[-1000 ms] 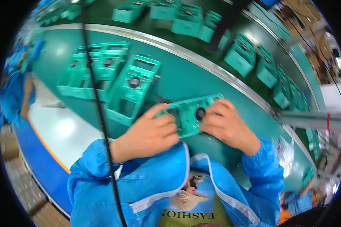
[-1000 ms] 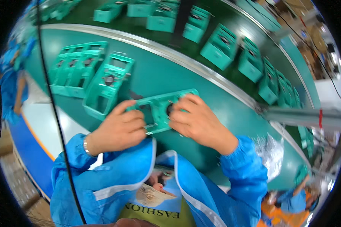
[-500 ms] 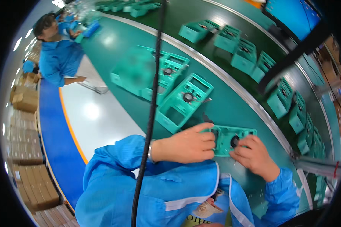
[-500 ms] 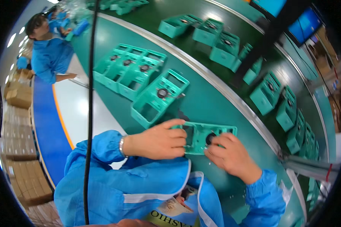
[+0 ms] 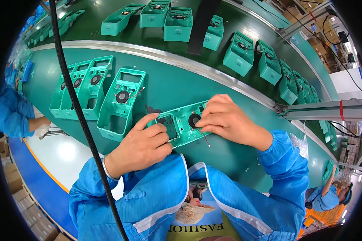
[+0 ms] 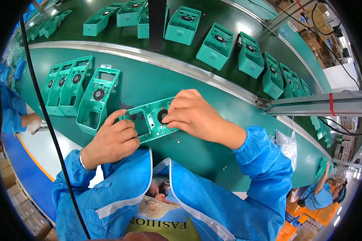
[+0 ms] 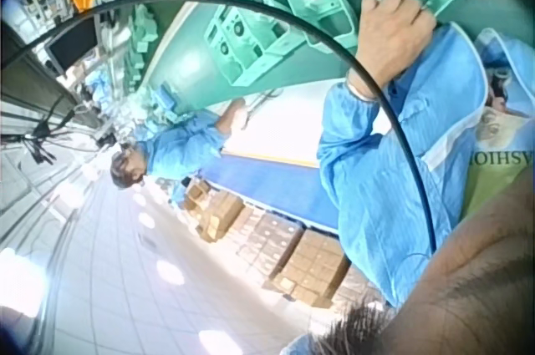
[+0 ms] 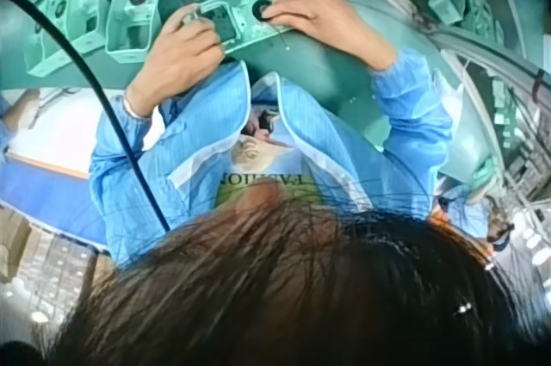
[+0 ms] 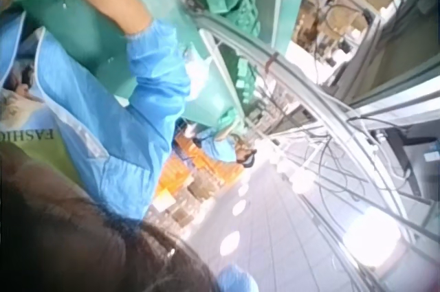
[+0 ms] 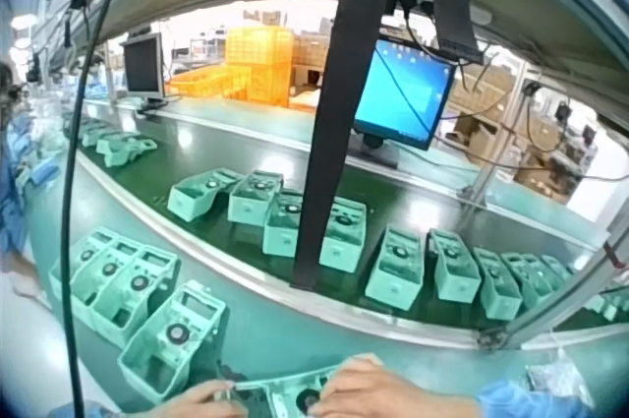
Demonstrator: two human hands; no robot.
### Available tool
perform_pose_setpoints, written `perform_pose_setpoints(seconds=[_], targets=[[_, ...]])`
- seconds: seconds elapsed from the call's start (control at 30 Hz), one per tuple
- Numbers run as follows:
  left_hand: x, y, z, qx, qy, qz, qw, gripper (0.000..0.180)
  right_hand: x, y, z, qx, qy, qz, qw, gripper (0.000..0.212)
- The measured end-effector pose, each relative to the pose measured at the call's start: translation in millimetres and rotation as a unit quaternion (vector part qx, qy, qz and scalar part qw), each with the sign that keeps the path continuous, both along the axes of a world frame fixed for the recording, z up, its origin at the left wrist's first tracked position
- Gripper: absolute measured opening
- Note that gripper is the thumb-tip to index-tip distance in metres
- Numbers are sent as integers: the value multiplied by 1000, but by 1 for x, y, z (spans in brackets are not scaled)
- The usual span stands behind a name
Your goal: The person installs internal components and wiring into green plastic electronic housings by hand on an assembly line.
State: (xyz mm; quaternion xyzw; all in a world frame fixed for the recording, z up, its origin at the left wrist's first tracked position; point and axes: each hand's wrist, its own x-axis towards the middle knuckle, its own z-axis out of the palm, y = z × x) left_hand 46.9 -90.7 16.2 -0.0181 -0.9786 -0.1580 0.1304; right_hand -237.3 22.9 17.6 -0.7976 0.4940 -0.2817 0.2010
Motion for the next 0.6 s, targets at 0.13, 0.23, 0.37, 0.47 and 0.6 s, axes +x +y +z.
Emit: perform_pose_setpoints(seconds=[0.13, 0.23, 0.37, 0.47, 0.6], targets=[[-2, 1, -1, -10, 22, 5, 1000, 11, 11, -4, -7, 33, -21, 28, 999, 8], [-4, 1, 4, -16, -2, -11, 1000, 15, 10, -3, 0, 48, -4, 30, 998, 7], [1, 3, -1, -17, 12, -5, 1000, 15, 14, -9, 5, 60, 33, 37, 997, 7], [3, -2, -1, -20, 1, -7, 1000, 14, 5, -21, 11, 54, 37, 49, 997, 8], [14, -1, -1, 23, 31, 17, 999, 18, -57, -69, 19, -154, 85, -151, 973, 24]])
